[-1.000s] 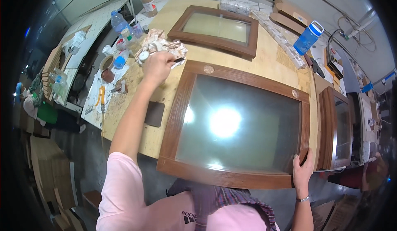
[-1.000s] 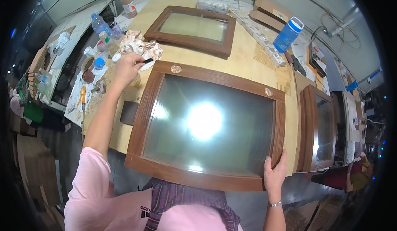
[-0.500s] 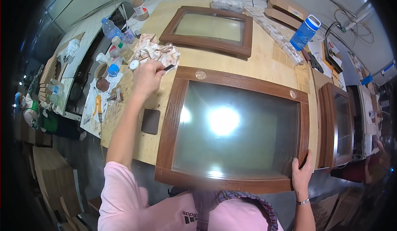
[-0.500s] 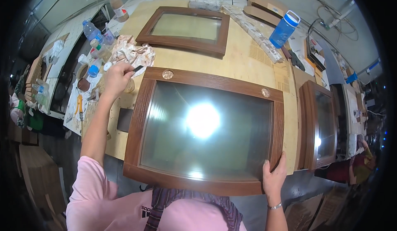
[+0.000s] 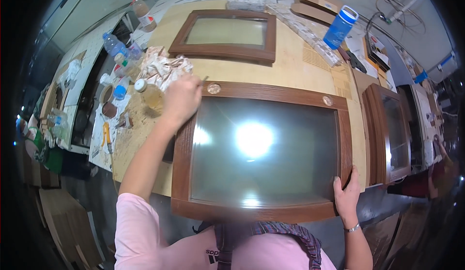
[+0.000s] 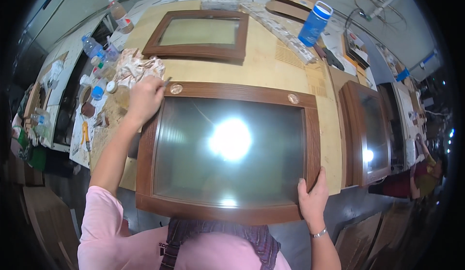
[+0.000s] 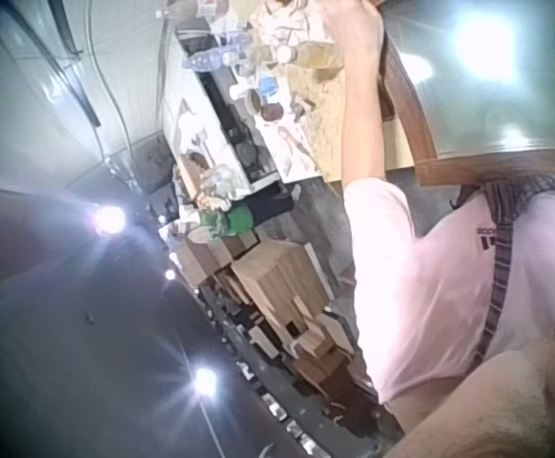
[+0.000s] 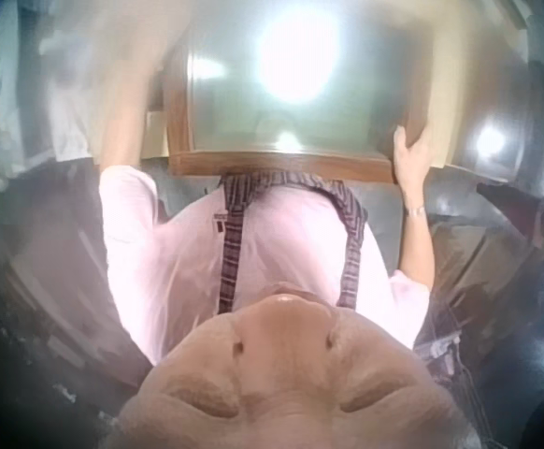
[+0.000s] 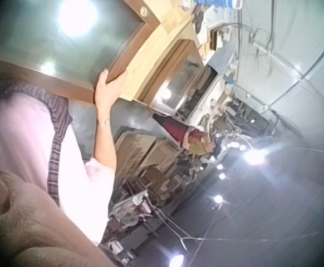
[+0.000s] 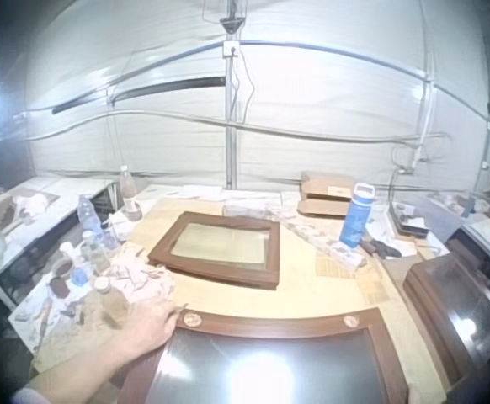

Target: The person wipes the glass panes of wooden window frames using a cloth and liquid from a bottle, applies small wax or filler pieces to the corners, and scrapes the edges with a tool.

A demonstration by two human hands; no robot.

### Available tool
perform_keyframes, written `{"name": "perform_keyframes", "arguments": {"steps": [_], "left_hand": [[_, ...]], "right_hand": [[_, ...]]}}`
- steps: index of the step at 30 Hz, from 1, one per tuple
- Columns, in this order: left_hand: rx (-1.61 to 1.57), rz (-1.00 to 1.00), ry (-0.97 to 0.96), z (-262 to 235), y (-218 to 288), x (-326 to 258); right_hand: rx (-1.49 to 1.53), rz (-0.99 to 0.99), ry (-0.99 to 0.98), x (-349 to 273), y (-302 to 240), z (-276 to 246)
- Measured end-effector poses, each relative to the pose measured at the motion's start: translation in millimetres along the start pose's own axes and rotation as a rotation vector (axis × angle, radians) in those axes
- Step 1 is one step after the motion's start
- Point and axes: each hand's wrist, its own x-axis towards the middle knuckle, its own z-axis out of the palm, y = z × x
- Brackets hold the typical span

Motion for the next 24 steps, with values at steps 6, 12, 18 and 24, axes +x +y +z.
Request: {"name": "perform_keyframes", "arguments": {"steps": [6,12,18,24], "left_hand": [[-0.231,0.306,-0.125,37.4,103.7,22.7],[-0.249,0.356,-0.097,83.7,158.3,51.6],[-0.382,0.324,-0.214,92.0,216.1,67.5],[-0.407,0.385,-0.238,109.2,252.5,81.9]], "right_hand": [[0.012,-0.012,0.028,-0.6,5.4,0.2],[0.029,-0.06,0.05,1.1,5.2,2.1],[0.068,-0.042,0.033,0.9,5.8,-1.8],[0.106,-0.017,-0.011,3.5,2.4,-7.6]]}}
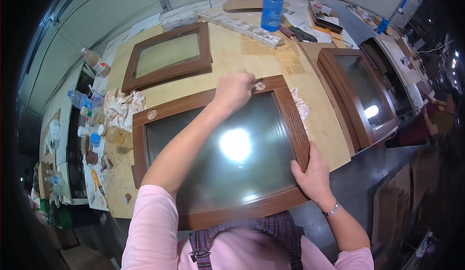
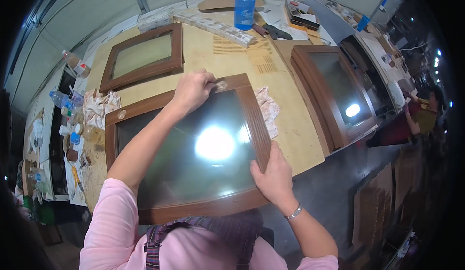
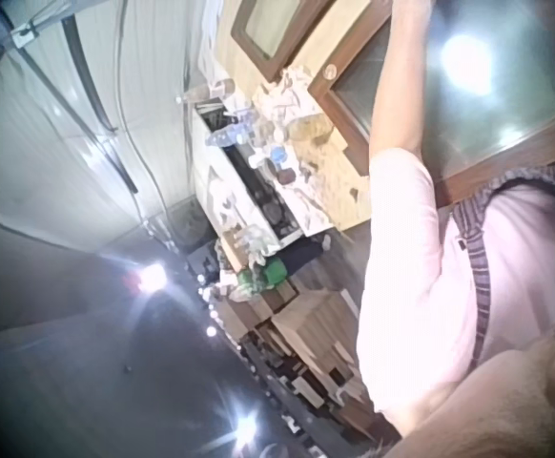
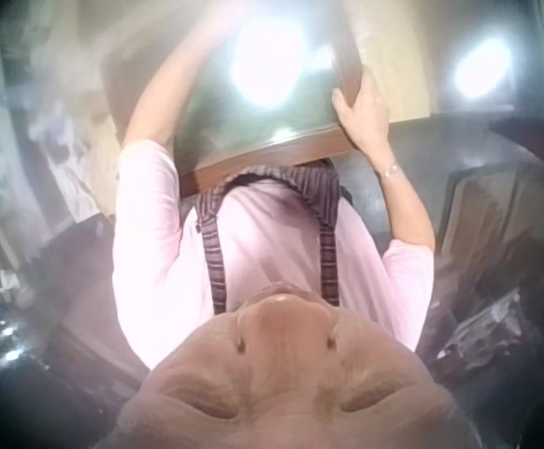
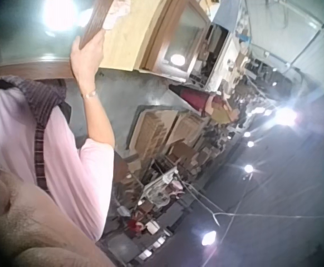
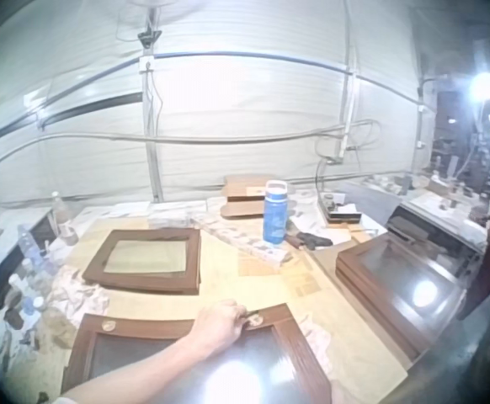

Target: The person wipes the glass panes of wooden window frames using a cloth and liquid from a bottle, applies small wax or filler pieces to the corners, and scrapes the edges with a tool.

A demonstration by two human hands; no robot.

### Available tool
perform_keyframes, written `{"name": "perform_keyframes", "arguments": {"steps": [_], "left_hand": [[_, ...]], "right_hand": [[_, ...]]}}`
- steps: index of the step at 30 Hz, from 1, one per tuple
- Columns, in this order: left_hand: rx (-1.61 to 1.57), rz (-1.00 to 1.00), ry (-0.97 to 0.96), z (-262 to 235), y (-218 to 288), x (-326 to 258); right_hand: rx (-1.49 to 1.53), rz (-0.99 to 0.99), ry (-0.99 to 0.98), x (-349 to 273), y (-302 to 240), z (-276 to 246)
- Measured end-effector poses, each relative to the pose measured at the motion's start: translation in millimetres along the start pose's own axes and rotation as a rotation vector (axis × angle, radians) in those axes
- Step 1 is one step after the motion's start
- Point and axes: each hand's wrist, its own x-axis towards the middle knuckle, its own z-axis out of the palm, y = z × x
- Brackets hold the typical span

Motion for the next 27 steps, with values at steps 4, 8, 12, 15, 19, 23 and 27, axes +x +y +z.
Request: {"name": "perform_keyframes", "arguments": {"steps": [4,8,12,15,19,23,27], "left_hand": [[-0.034,0.018,-0.047,13.1,12.5,13.9],[-0.007,-0.173,-0.084,14.1,14.9,31.3],[-0.017,-0.087,-0.043,25.3,22.5,31.7],[-0.016,-0.152,-0.059,21.8,24.3,31.8],[-0.046,-0.12,-0.047,25.7,24.8,30.8],[-0.005,-0.075,-0.036,29.1,30.1,33.4],[-0.053,-0.062,-0.116,30.4,36.8,31.6]], "right_hand": [[0.042,0.009,-0.008,-2.0,2.4,1.5],[0.037,-0.002,0.002,-0.2,1.9,-0.1],[0.029,-0.006,0.005,-0.7,3.6,0.4],[0.044,-0.002,0.006,-0.6,3.9,0.7],[0.034,0.012,-0.001,-0.9,4.8,0.4],[0.046,0.023,-0.01,0.1,3.6,-2.0],[0.034,-0.017,0.024,-1.0,8.4,3.1]]}}
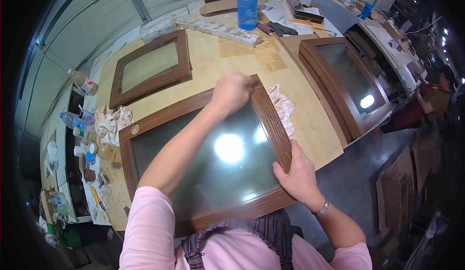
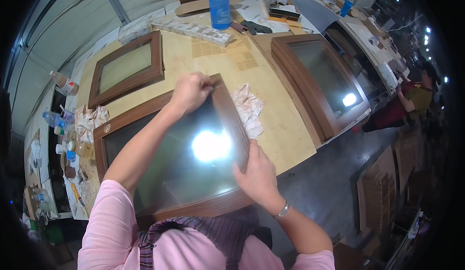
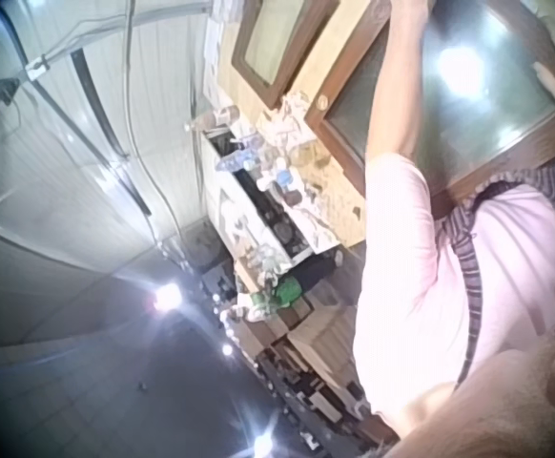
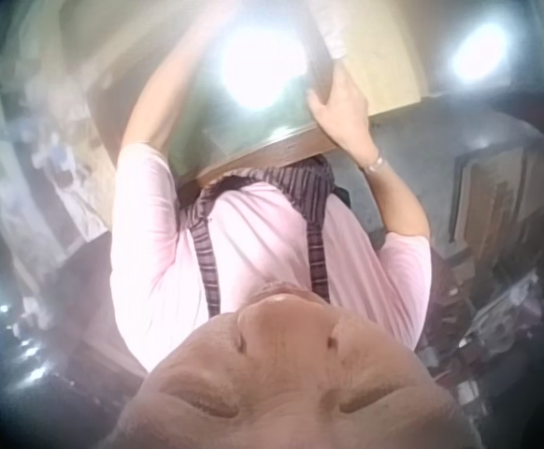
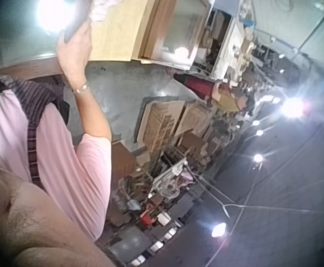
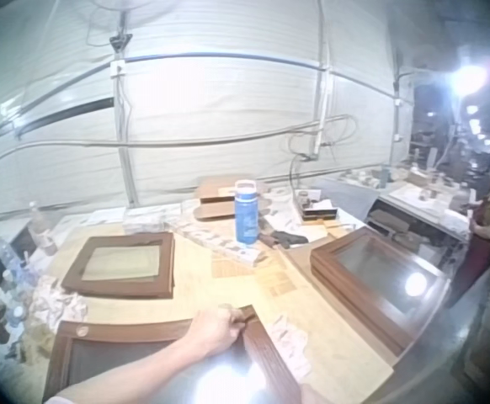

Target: The person wipes the glass panes of wooden window frames using a cloth and liquid from a bottle, applies small wax or filler pieces to the corners, and scrapes the edges with a tool.

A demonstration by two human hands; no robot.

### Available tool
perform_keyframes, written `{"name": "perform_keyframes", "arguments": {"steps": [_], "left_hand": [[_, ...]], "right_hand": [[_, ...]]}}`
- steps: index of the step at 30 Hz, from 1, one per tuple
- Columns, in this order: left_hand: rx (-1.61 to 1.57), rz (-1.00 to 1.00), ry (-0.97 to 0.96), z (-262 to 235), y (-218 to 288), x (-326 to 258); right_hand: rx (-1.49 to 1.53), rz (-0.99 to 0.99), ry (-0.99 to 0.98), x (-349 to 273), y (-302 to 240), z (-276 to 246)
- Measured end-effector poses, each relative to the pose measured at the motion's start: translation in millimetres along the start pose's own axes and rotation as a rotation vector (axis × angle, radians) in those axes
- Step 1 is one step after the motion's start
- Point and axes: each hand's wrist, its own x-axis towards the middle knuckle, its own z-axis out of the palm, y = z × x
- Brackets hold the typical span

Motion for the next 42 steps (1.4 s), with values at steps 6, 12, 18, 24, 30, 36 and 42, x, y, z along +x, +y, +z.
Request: {"name": "perform_keyframes", "arguments": {"steps": [6,12,18,24,30,36,42], "left_hand": [[-0.133,-0.114,-0.17,-27.2,-4.8,-16.7],[-0.433,-0.241,-0.073,-88.0,-35.6,-86.8],[-0.521,-0.321,0.011,-132.8,-37.9,-156.1],[-0.49,-0.501,0.587,-210.0,-66.5,-294.6],[-0.523,-0.841,0.994,-214.5,-129.9,-444.2],[-0.612,-1.083,0.984,-139.3,-137.8,-503.5],[-0.251,-1.117,0.543,-66.9,-153.5,-517.1]], "right_hand": [[0.007,0.013,-0.02,-0.5,-6.8,-1.0],[-0.027,0.014,-0.023,-2.2,-2.6,-4.1],[-0.041,-0.054,0.01,-1.0,7.5,-6.0],[-0.099,-0.087,-0.005,-3.0,4.0,7.5],[-0.014,0.001,-0.02,-6.6,7.5,3.3],[-0.118,-0.024,-0.036,-3.4,12.0,10.3],[-0.176,-0.024,-0.029,0.0,15.0,9.3]]}}
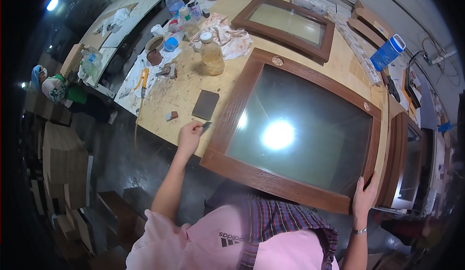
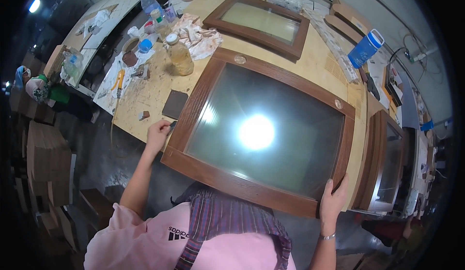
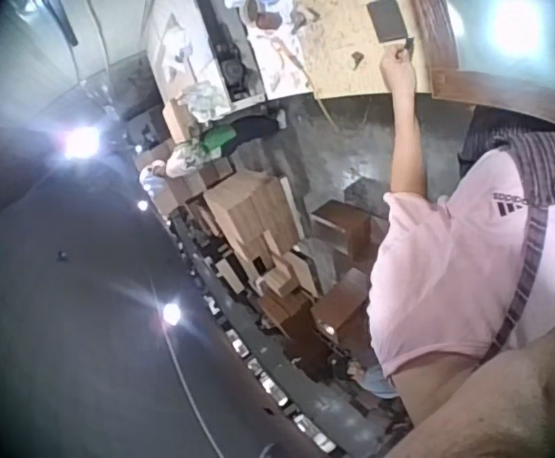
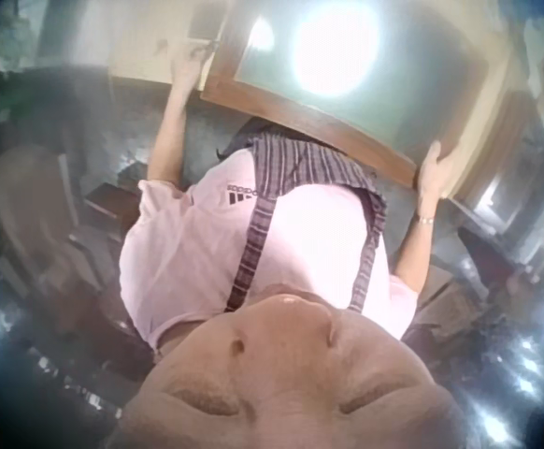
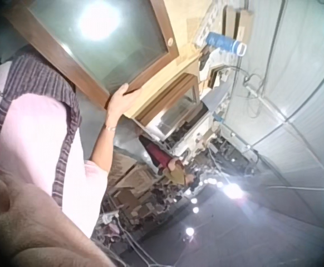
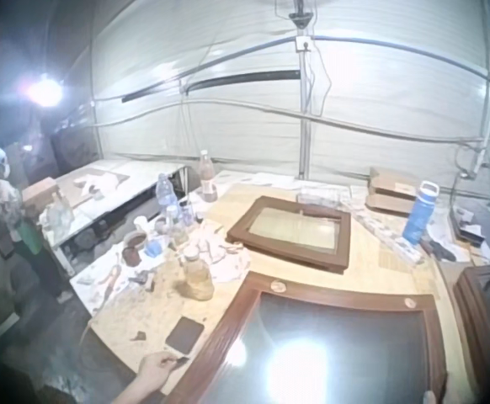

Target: The person wipes the glass panes of wooden window frames using a cloth and liquid from a bottle, applies small wax or filler pieces to the corners, and scrapes the edges with a tool.

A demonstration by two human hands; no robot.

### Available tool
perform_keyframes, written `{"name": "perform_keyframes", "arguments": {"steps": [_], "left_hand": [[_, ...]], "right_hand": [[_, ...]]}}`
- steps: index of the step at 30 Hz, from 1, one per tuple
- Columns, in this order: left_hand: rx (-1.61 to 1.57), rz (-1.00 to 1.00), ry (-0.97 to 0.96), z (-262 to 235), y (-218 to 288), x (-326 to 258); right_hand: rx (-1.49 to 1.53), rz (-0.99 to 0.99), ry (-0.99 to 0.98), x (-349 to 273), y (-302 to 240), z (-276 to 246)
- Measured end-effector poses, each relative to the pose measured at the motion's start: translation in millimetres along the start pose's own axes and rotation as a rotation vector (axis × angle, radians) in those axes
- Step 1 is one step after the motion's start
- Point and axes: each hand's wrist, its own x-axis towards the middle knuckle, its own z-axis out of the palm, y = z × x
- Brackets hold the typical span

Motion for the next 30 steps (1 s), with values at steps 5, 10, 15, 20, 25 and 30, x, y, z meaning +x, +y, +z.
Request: {"name": "perform_keyframes", "arguments": {"steps": [5,10,15,20,25,30], "left_hand": [[0.18,0.223,-0.069,7.3,24.2,10.2],[0.233,0.171,0.069,-12.5,34.8,34.7],[0.596,0.219,0.088,5.0,43.3,62.6],[0.544,0.316,0.066,8.3,23.3,79.5],[0.331,0.399,0.062,2.6,28.5,77.4],[0.244,0.378,0.223,-35.7,1.6,59.8]], "right_hand": [[-0.013,0.013,-0.011,-0.6,-5.6,0.5],[-0.065,-0.03,0.045,-4.7,-5.3,2.6],[-0.056,-0.075,0.101,-5.7,-7.6,3.9],[-0.055,-0.08,0.134,-2.4,-15.1,5.5],[0.017,-0.064,0.131,0.2,1.8,-0.1],[0.22,-0.038,0.039,4.4,-9.6,0.4]]}}
